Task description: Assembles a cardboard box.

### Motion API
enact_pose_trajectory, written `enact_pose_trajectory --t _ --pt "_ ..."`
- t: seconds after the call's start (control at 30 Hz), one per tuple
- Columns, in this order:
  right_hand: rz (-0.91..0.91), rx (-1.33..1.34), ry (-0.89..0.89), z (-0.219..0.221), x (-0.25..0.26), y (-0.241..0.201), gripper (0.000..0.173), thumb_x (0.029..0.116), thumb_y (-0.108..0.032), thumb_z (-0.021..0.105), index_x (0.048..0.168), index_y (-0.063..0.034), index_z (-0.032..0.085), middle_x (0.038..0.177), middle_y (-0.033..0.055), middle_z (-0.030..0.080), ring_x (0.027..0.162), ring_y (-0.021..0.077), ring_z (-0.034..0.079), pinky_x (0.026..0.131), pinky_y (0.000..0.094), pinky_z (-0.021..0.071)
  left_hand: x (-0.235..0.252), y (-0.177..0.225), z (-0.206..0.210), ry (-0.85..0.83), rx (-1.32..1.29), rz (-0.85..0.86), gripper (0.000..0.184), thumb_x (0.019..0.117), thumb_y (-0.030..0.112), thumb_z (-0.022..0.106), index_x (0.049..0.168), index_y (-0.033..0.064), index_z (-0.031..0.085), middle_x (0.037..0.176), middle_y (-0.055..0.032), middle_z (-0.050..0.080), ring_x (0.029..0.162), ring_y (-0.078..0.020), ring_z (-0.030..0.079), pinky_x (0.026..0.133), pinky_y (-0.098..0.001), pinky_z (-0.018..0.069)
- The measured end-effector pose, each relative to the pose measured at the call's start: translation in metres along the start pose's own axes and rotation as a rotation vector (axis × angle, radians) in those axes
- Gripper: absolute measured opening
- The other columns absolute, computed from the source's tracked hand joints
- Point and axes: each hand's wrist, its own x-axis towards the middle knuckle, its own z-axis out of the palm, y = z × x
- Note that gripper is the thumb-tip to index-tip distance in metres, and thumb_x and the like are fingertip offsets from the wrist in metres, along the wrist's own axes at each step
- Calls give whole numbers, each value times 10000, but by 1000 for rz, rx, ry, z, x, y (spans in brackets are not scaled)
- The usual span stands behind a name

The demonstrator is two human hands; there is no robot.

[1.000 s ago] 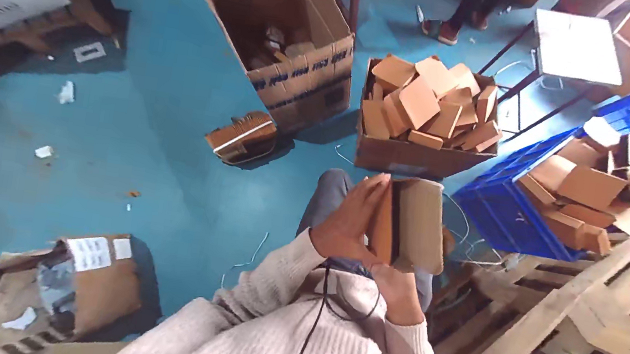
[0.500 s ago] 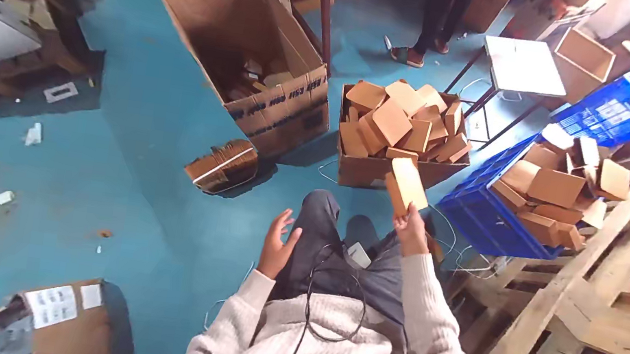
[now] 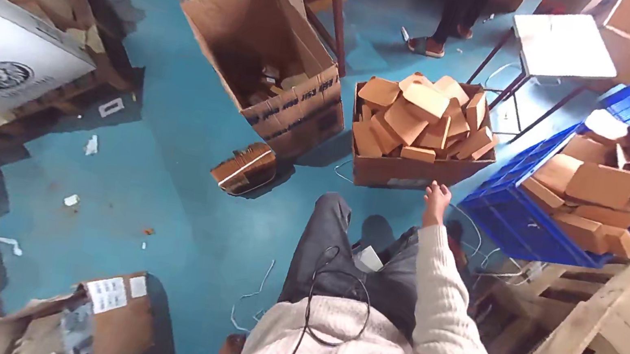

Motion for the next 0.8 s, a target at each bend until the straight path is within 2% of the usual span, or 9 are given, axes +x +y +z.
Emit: enact_pose_trajectory --t 0.1,0.2,0.27,0.33,0.4,0.53,0.63,0.73,0.8 --pt "38 6 81 -84 -22 35 522 1066 -186 518 1499 52 349 1397 264 525 1110 282 655 864 377 573 -73 12 -28 -137 19 -104 386 1100 175 449 1379 -72 550 1372 -291 577 1307 -414 533 1121 -488 403" --pt "102 86 291 -175 -35 64 429 1096 -205 446 1447 40 420 1315 211 593 1022 219 667 813 338 558 -99 43 -45 -90 -85 -68 434 1124 166 342 1394 -148 472 1371 -337 540 1278 -396 530 1101 -427 424" --pt "187 145 462 -228 -27 95 402 1109 -227 401 1419 27 437 1269 184 620 979 197 666 775 326 543 -65 55 -41 8 -65 22 550 1142 272 228 1398 -163 448 1360 -378 520 1256 -430 528 1089 -512 407" --pt "305 176 543 -262 -16 129 411 1111 -225 381 1437 22 421 1283 191 600 996 214 644 776 339 523 -22 74 -36 239 72 187 642 1133 380 220 1314 -109 595 1264 -354 624 1196 -496 604 1035 -641 436" --pt "461 156 547 -285 -9 171 422 1107 -223 389 1451 19 430 1312 207 591 1004 228 637 785 352 519 -22 128 -44 285 55 273 659 1123 427 210 1326 -59 606 1262 -322 639 1182 -492 612 1027 -649 435" --pt "688 -4 484 -295 5 241 470 1056 -213 548 1433 55 466 1274 245 586 1019 270 623 865 386 515 -58 215 -52 408 77 611 583 1125 361 266 1301 -77 608 1257 -289 656 1146 -454 648 1035 -600 455" --pt "734 -181 386 -280 18 254 521 994 -245 672 1365 97 541 1376 288 570 1261 353 580 1067 472 451 -92 234 -56 440 319 816 529 1118 277 274 1265 -86 629 1280 -320 624 1158 -475 633 1047 -598 451" --pt "647 -346 299 -258 38 257 480 959 -193 710 1350 55 584 1344 270 608 1285 357 574 1095 476 431 -133 225 -58 366 537 761 444 1110 156 316 1271 -139 606 1278 -397 583 1187 -554 577 1074 -616 397" --pt "575 -400 293 -241 54 252 557 926 -160 740 1390 71 536 1364 287 593 1311 381 559 1114 481 425 -135 207 -66 289 620 636 426 1106 126 323 1277 -162 587 1282 -405 573 1233 -525 558 1100 -563 401"
